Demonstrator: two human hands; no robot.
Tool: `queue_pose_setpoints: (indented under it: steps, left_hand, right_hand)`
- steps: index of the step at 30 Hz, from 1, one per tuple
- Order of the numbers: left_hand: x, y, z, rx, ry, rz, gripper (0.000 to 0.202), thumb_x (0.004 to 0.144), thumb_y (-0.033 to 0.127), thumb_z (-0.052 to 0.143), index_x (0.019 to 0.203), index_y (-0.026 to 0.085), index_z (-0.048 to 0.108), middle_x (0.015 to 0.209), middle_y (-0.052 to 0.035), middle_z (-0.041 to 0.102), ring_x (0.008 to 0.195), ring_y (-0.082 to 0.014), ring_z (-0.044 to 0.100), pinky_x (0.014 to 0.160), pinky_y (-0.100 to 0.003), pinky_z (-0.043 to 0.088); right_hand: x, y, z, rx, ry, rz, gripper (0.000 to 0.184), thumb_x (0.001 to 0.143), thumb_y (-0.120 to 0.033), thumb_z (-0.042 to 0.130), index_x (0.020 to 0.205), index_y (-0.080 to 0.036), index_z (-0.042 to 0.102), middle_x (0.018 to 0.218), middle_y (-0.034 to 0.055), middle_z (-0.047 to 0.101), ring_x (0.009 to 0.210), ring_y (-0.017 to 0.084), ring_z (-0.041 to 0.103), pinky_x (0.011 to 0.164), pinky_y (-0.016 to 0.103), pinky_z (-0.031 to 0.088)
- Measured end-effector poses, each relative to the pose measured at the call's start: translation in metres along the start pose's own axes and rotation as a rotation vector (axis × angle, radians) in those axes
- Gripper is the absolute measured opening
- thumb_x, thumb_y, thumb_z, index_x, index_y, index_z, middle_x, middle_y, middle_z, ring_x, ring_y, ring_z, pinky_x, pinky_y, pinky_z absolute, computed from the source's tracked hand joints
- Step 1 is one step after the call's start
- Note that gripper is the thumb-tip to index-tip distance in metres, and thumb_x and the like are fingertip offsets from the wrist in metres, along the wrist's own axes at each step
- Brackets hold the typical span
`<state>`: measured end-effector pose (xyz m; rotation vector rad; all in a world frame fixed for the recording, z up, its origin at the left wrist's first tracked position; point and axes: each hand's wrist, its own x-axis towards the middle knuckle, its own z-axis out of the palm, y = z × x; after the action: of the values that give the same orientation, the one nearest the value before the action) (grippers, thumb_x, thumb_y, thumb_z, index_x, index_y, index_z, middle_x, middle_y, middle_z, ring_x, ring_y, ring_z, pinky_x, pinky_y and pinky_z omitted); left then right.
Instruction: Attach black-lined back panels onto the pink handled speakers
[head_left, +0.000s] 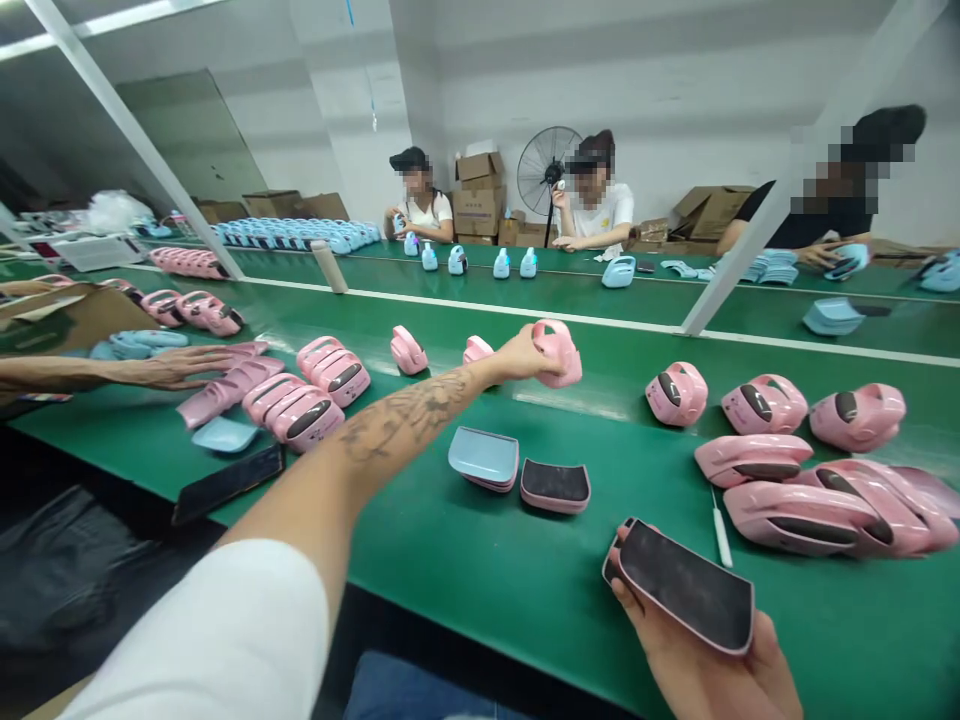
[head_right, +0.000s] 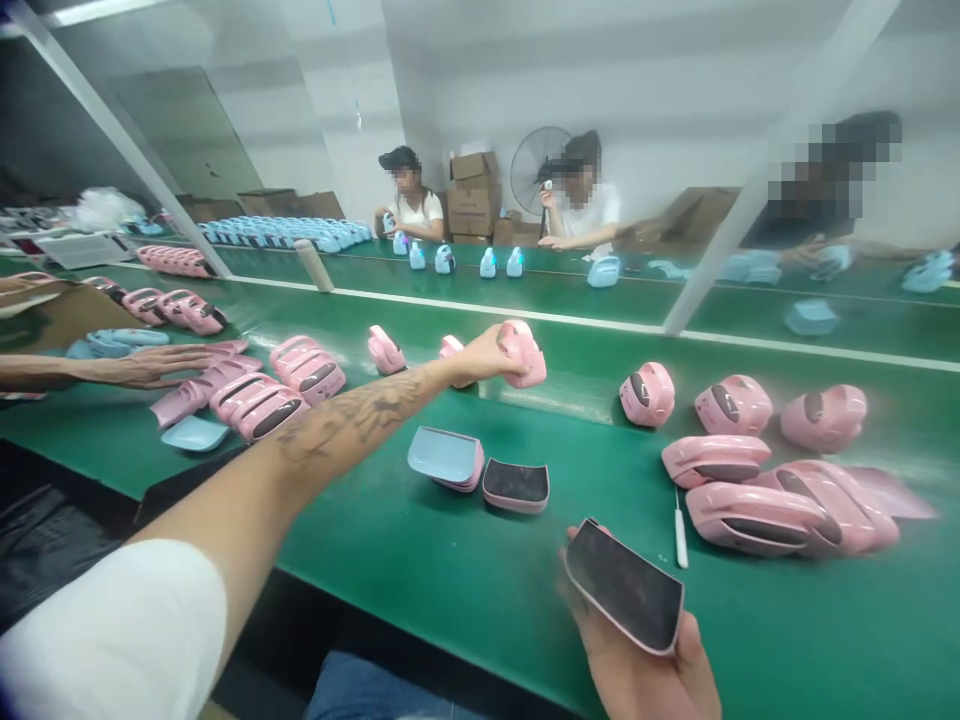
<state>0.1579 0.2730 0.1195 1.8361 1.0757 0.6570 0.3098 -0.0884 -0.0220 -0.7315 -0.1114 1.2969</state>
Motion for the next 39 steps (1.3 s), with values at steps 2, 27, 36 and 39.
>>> queue_pose_setpoints:
  steps: [2,27,36,39]
  left_hand:
    - [-0.044,0.005,-0.022,-0.102,0.003,0.055,0.117,0.065,0.041,0.095,0.161,0.017,0.032,0.147,-0.0198,0.062,0.133,-0.0357,0.062,0.110,-0.045,0.051]
    - [-0.360,-0.095,0.074,-1.061,0.032,-0.079,0.094,0.078,0.034,0.094,0.159,0.031,0.048,0.149,-0.0155,0.064,0.132,-0.0388,0.066,0.105,-0.047,0.060]
    - [-0.355,-0.091,0.078,-1.097,0.091,-0.187,0.080,0.072,0.033,0.095,0.143,0.025,0.060,0.126,-0.0110,0.074,0.113,-0.0315,0.073,0.093,-0.039,0.062]
    - [-0.352,-0.094,0.075,-1.167,0.033,-0.228,0.073,0.075,0.036,0.091,0.140,0.022,0.061,0.123,-0.0126,0.075,0.109,-0.0314,0.073,0.092,-0.040,0.061]
  right_hand:
    - [-0.003,0.005,-0.002,-0.022,-0.029,0.014,0.081,0.094,-0.083,0.047,0.152,-0.029,0.062,0.164,0.0156,0.055,0.148,0.046,0.055,0.122,0.076,0.041]
    - [-0.048,0.093,0.082,-1.268,-0.324,-0.097,0.121,0.064,-0.094,0.075,0.159,-0.025,0.044,0.164,0.0173,0.047,0.149,0.041,0.048,0.126,0.059,0.040]
    - [-0.054,0.081,0.071,-1.349,-0.467,-0.116,0.109,0.078,-0.082,0.076,0.164,-0.029,0.037,0.168,0.0162,0.043,0.154,0.038,0.044,0.128,0.058,0.039]
    - [-0.047,0.062,0.069,-1.509,-0.589,-0.237,0.086,0.087,-0.064,0.080,0.161,-0.035,0.047,0.171,0.0130,0.039,0.157,0.039,0.039,0.128,0.065,0.035]
